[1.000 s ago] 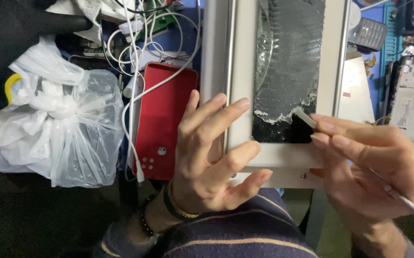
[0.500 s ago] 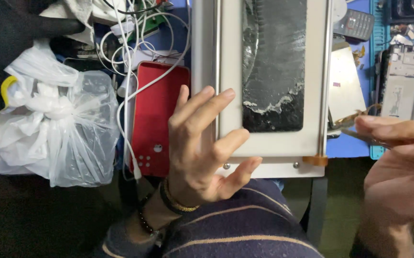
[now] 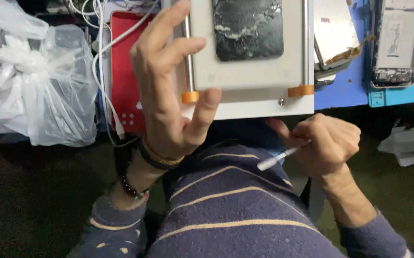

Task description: Scraping adhesive and glass fragments from a damaged smartphone screen using a metal tool.

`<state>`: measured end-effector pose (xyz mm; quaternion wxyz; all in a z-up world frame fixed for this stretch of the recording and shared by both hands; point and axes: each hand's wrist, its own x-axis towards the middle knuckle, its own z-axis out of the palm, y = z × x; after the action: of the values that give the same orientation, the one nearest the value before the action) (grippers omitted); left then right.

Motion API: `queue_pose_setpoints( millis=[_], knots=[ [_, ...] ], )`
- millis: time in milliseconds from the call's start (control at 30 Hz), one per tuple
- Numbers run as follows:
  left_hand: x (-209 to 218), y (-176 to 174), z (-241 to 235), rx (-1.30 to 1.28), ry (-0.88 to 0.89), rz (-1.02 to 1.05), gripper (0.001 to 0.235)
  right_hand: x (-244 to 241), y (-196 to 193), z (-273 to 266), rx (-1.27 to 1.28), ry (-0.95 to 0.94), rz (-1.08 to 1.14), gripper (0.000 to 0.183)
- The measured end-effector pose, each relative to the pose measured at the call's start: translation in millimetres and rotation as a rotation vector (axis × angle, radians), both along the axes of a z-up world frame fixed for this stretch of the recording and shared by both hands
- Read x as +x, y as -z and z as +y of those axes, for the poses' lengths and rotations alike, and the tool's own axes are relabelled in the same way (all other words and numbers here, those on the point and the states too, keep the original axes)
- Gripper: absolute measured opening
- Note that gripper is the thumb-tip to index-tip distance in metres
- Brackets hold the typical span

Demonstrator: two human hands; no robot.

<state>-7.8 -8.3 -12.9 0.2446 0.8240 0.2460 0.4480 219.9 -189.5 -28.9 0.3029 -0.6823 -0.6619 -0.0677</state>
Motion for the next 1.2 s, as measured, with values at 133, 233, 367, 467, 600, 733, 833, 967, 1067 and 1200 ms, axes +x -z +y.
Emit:
queue_pose_setpoints(
  millis=[133,233,367,467,600,733,833,967,1067,1200],
  knots=[
    [0,5,-7,-0.062,0.01,-0.082,0.048,0,10,2,0.101,-0.037,-0.104,0.047],
    [1,6,-13,-0.072,0.031,-0.103,0.046,-3,6,4,0.179,-0.001,-0.189,0.051],
    [-5,12,-15,-0.08,0.012,-0.09,0.039,-12,-3,10,0.223,0.025,-0.155,0.058],
    [-6,2,-12,-0.03,-0.009,-0.056,0.039,-17,-9,12,0.202,0.036,-0.147,0.054],
    [-9,-28,-9,0.184,-0.047,0.081,0.035,-17,-3,16,0.18,0.03,-0.256,0.044],
    [-15,-64,-4,0.218,0.026,0.116,0.027,-13,-9,14,0.184,-0.024,-0.352,0.042],
    [-24,-76,5,0.368,0.152,0.238,0.031,-12,-22,11,0.224,-0.05,-0.258,0.05],
    [-24,-76,0,0.563,0.103,0.307,0.018,1,-21,-7,0.313,-0.029,-0.042,0.055],
    [-14,-85,-3,0.637,0.079,0.335,0.016,8,-23,-7,0.35,0.022,0.046,0.049],
    [-12,-75,-1,0.604,0.025,0.419,0.008,2,-60,15,0.236,0.085,0.037,0.041]
  ],
)
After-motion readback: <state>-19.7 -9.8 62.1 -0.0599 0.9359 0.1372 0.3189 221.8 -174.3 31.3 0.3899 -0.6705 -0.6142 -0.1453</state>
